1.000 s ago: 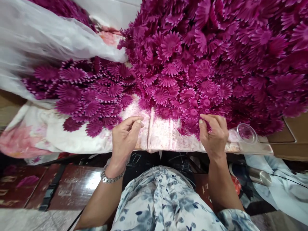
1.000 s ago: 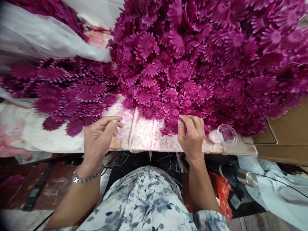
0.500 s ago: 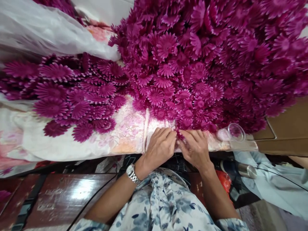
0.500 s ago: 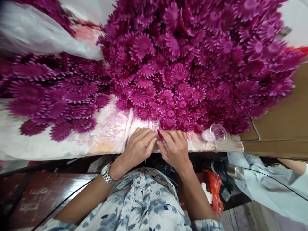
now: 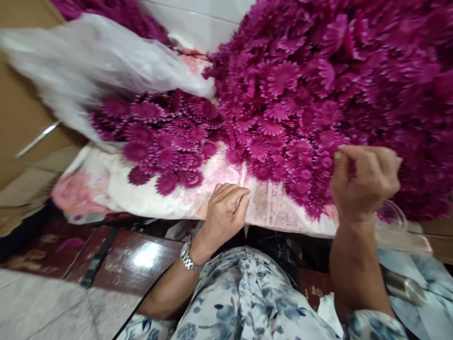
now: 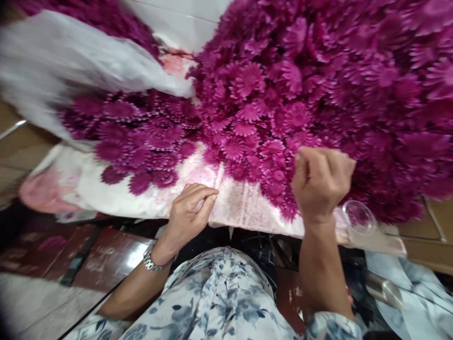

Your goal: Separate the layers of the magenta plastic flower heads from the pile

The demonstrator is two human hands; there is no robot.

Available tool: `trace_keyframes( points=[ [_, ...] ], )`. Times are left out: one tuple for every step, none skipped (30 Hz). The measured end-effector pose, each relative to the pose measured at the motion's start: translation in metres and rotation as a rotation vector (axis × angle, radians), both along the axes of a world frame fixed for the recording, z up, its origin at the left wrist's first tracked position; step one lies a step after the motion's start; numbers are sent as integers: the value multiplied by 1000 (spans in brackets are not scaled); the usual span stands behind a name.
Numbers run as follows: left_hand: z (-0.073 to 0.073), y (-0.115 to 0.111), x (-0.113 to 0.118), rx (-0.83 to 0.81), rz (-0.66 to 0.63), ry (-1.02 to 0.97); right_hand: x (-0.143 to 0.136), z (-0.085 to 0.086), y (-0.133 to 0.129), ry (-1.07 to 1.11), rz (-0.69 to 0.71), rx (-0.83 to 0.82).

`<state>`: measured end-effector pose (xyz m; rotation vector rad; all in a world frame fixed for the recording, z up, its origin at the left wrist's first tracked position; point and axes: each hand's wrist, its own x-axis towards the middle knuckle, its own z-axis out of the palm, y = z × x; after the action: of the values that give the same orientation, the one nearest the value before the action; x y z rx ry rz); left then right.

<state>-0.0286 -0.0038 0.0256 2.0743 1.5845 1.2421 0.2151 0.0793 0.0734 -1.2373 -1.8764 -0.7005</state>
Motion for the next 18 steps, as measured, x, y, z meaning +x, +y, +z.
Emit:
trace_keyframes(
  points=[
    [0,-3,-6,-8,28,15,5,-2,13,-33,-49,-34],
    [0,-6,-12,-15,58,34,9,-5,25,-82,-96,-108],
    [-2,-9,-18,-21,87,55,12,-11,34,-158,-109,-184],
    [-4,-13,-25,-31,116,78,16,-17,41,-207,-121,-247],
    [-6,-16,-33,-39,154,101,20,-22,45,-230,-120,-262],
    [-9,-19,-40,-41,205,125,24,-27,47,-234,-118,-250],
    [-11,-21,-48,-36,269,145,28,-31,47,-227,-109,-219],
    [-13,-22,-56,-25,343,161,33,-33,46,-206,-97,-173],
    [-15,-23,-64,-11,417,172,37,-35,45,-180,-84,-121],
    [-17,-23,-72,3,485,180,41,-36,43,-151,-66,-70],
    [-18,-22,-78,13,537,189,43,-37,40,-119,-49,-27],
    [-19,-21,-84,14,567,204,44,-37,37,-89,-31,12],
    [-19,-20,-87,10,578,227,43,-38,32,-64,-17,42],
    [-20,-18,-90,-2,568,262,40,-39,27,-51,0,61],
    [-20,-16,-91,-16,541,303,36,-39,20,-51,19,70],
    [-20,-15,-92,-35,504,345,30,-40,13,-61,39,65],
    [-21,-14,-91,-54,469,382,24,-40,5,-78,61,50],
    [-22,-13,-90,-67,445,413,17,-40,-2,-96,85,26]
  ],
)
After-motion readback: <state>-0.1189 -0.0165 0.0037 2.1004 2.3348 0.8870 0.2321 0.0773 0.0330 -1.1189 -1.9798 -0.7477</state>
